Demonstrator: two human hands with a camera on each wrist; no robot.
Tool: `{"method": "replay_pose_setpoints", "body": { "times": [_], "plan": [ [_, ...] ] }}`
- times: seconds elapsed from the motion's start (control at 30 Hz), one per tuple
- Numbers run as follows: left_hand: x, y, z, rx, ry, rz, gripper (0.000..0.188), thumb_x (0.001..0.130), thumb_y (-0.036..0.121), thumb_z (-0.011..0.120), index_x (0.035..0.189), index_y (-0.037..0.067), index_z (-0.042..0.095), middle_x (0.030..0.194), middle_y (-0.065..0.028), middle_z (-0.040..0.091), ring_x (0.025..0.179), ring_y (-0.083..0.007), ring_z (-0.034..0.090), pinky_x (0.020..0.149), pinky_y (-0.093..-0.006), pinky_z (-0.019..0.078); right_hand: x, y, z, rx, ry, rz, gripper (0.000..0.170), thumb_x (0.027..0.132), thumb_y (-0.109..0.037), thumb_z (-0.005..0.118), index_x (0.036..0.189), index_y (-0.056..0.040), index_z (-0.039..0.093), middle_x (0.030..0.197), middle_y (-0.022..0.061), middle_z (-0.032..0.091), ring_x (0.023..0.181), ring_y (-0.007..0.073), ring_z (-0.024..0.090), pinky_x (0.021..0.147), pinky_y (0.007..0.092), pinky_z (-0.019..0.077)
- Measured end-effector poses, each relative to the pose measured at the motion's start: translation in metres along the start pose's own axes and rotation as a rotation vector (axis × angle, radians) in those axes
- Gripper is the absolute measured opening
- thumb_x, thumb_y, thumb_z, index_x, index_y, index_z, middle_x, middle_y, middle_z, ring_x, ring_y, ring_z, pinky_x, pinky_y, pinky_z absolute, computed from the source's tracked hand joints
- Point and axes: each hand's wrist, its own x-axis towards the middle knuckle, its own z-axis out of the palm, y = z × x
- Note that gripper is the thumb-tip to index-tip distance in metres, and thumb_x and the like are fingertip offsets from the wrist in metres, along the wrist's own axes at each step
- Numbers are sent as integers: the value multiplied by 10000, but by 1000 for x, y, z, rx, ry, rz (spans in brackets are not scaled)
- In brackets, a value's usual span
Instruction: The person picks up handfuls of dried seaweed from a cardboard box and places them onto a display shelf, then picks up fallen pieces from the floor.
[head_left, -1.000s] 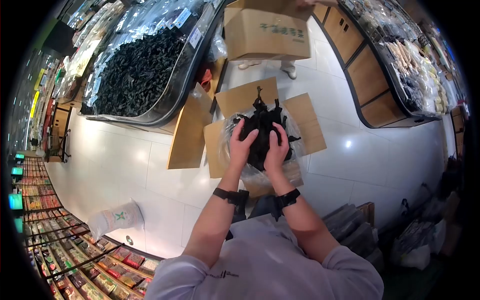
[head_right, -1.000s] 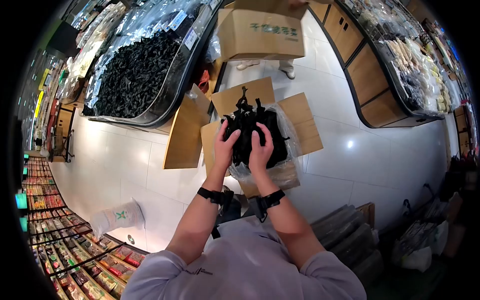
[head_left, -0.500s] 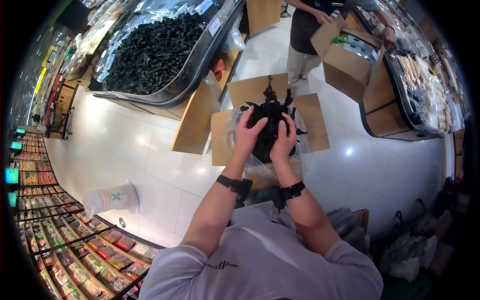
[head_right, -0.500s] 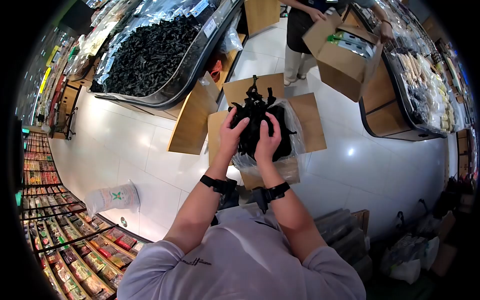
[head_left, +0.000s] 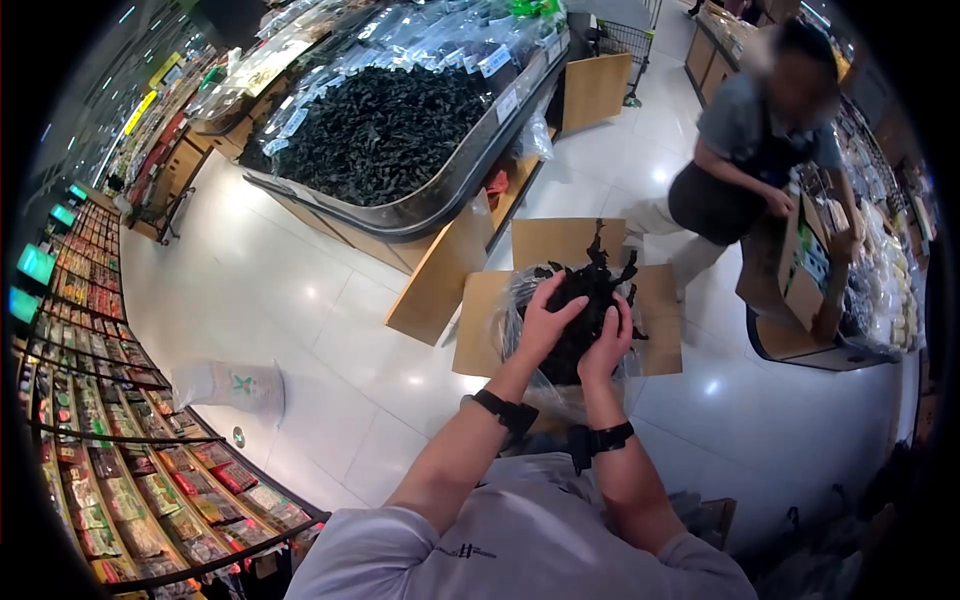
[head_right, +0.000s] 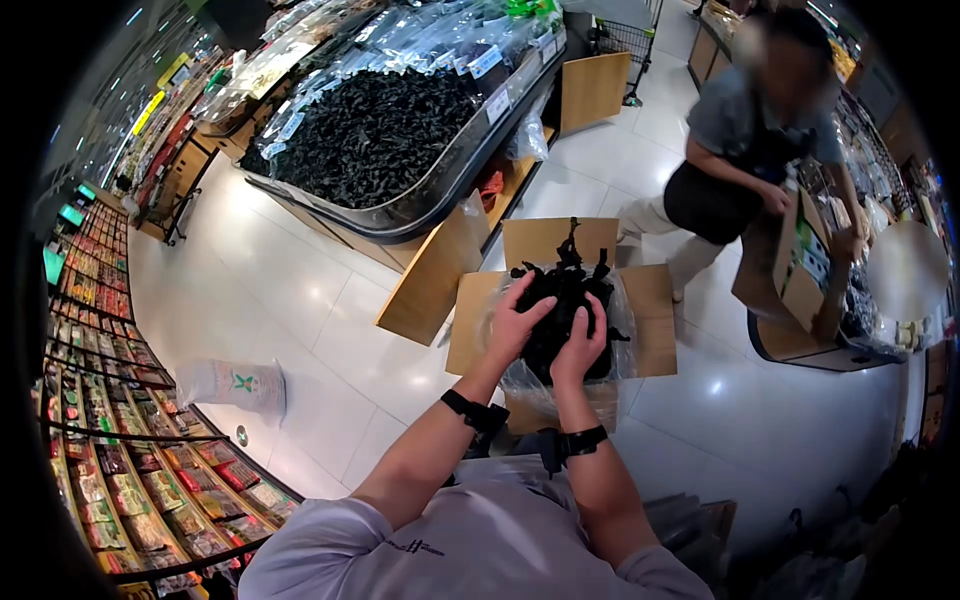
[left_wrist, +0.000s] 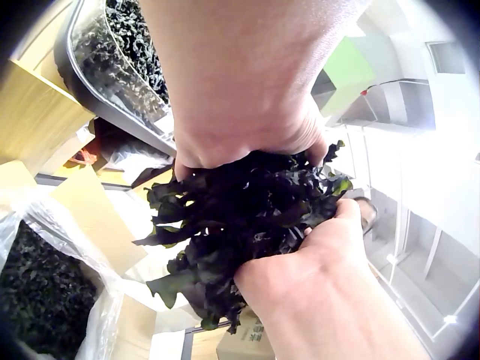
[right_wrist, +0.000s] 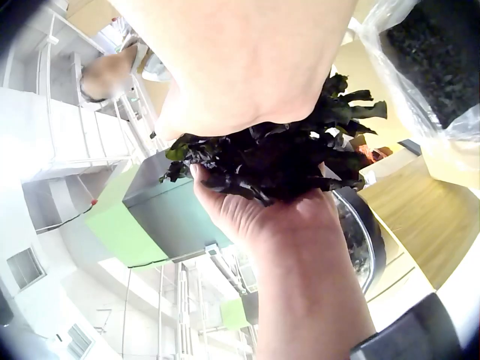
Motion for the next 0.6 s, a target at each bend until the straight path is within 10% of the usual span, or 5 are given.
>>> {"method": "replay_pose_setpoints", "body": {
  "times": [0.6],
  "plan": [
    [71, 54, -134, -120, -48, 139, 668, 815, 220, 829, 1355, -55, 545, 1212, -96, 620, 1098, -156, 587, 961, -285, 462, -53, -3, 163, 177, -32, -127, 278, 1004, -152, 559, 1239, -13, 610, 1228, 86, 613, 1096, 178, 586, 968, 314, 475]
  ]
}}
